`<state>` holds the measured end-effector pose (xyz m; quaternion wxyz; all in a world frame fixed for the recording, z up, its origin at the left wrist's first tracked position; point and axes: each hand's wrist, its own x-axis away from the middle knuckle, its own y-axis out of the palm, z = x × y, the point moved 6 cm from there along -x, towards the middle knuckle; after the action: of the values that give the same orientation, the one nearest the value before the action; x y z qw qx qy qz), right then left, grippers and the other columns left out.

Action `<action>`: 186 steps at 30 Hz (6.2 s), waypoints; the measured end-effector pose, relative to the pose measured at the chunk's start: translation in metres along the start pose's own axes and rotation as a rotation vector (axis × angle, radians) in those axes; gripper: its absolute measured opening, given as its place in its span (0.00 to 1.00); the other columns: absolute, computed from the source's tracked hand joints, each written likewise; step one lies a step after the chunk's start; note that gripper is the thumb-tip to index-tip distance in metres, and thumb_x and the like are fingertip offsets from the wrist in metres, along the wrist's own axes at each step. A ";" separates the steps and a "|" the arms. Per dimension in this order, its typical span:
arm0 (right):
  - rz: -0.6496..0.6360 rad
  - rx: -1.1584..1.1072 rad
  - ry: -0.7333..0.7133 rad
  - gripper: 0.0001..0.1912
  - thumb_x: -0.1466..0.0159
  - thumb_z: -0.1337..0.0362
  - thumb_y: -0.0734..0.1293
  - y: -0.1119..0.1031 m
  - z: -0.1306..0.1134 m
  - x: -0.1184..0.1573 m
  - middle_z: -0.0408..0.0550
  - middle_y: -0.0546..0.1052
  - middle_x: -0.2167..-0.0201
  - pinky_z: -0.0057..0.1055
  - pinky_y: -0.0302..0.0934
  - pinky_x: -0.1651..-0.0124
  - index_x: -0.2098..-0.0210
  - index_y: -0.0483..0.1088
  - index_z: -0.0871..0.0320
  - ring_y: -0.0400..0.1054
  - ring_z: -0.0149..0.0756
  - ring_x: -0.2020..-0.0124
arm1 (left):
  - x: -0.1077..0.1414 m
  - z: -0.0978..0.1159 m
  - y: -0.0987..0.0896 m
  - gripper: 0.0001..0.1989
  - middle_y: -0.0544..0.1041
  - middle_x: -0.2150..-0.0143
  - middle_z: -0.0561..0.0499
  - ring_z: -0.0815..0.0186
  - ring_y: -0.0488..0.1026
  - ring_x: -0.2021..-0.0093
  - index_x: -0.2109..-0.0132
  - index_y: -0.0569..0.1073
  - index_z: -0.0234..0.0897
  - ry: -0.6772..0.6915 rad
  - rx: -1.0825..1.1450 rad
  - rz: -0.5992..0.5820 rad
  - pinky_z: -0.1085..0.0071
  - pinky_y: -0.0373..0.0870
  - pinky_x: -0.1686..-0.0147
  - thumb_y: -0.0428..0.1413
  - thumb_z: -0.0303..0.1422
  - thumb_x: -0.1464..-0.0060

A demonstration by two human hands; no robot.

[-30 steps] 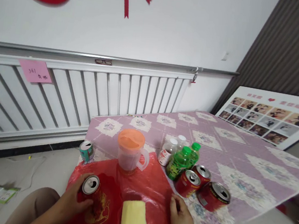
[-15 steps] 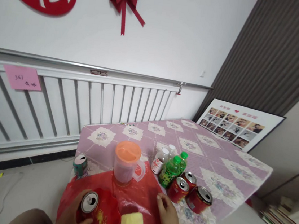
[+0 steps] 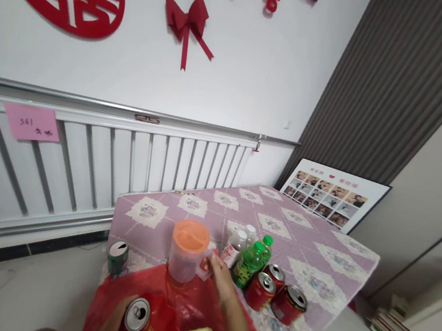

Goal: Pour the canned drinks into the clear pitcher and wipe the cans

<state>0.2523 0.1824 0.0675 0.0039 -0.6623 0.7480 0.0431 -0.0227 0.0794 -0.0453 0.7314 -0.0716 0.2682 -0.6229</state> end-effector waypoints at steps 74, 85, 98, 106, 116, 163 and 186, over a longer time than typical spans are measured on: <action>-0.305 1.051 -0.130 0.19 0.49 0.50 0.62 0.066 -0.129 0.067 0.38 0.55 0.86 0.27 0.44 0.77 0.86 0.55 0.54 0.50 0.28 0.81 | -0.004 0.045 -0.021 0.35 0.71 0.43 0.41 0.54 0.68 0.42 0.43 0.64 0.36 -0.096 0.086 -0.129 0.56 0.62 0.40 0.61 0.24 0.62; -0.358 1.163 -0.232 0.18 0.48 0.52 0.62 0.072 -0.128 0.063 0.38 0.57 0.86 0.27 0.45 0.78 0.85 0.54 0.55 0.52 0.29 0.81 | -0.003 0.042 -0.019 0.36 0.70 0.42 0.41 0.54 0.67 0.42 0.43 0.63 0.36 -0.097 0.083 -0.144 0.56 0.61 0.40 0.62 0.25 0.62; -0.418 1.324 -0.343 0.19 0.42 0.53 0.60 0.079 -0.123 0.063 0.38 0.58 0.86 0.27 0.44 0.78 0.83 0.54 0.55 0.53 0.28 0.82 | -0.005 0.044 -0.020 0.37 0.70 0.43 0.42 0.54 0.67 0.42 0.42 0.62 0.36 -0.109 0.090 -0.168 0.57 0.61 0.40 0.63 0.26 0.62; -0.412 1.350 -0.384 0.20 0.42 0.51 0.61 0.079 -0.121 0.061 0.38 0.60 0.86 0.26 0.45 0.79 0.83 0.58 0.56 0.55 0.28 0.82 | -0.007 0.048 -0.022 0.37 0.70 0.43 0.41 0.54 0.66 0.42 0.42 0.62 0.36 -0.119 0.084 -0.180 0.56 0.61 0.40 0.63 0.26 0.62; -0.422 1.373 -0.418 0.19 0.41 0.53 0.60 0.084 -0.121 0.061 0.39 0.63 0.86 0.26 0.47 0.79 0.83 0.59 0.56 0.57 0.28 0.82 | -0.008 0.049 -0.023 0.38 0.69 0.42 0.40 0.53 0.66 0.42 0.42 0.62 0.34 -0.138 0.079 -0.195 0.57 0.61 0.40 0.64 0.26 0.63; -0.453 1.389 -0.478 0.17 0.44 0.55 0.63 0.101 -0.131 0.064 0.40 0.65 0.88 0.27 0.47 0.79 0.85 0.61 0.55 0.58 0.30 0.84 | -0.008 0.048 -0.025 0.38 0.69 0.42 0.43 0.53 0.66 0.42 0.42 0.62 0.39 -0.146 0.093 -0.202 0.57 0.61 0.40 0.63 0.25 0.64; -0.445 1.384 -0.438 0.18 0.44 0.54 0.63 0.099 -0.133 0.063 0.41 0.65 0.87 0.28 0.46 0.79 0.85 0.60 0.55 0.58 0.30 0.84 | -0.008 0.048 -0.025 0.38 0.69 0.42 0.42 0.53 0.66 0.42 0.42 0.62 0.38 -0.146 0.095 -0.195 0.57 0.60 0.40 0.64 0.26 0.63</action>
<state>0.1531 0.1220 0.2018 0.5755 -0.6205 0.4352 -0.3074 -0.0219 0.0704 0.0085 0.6874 -0.1078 0.1764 -0.6963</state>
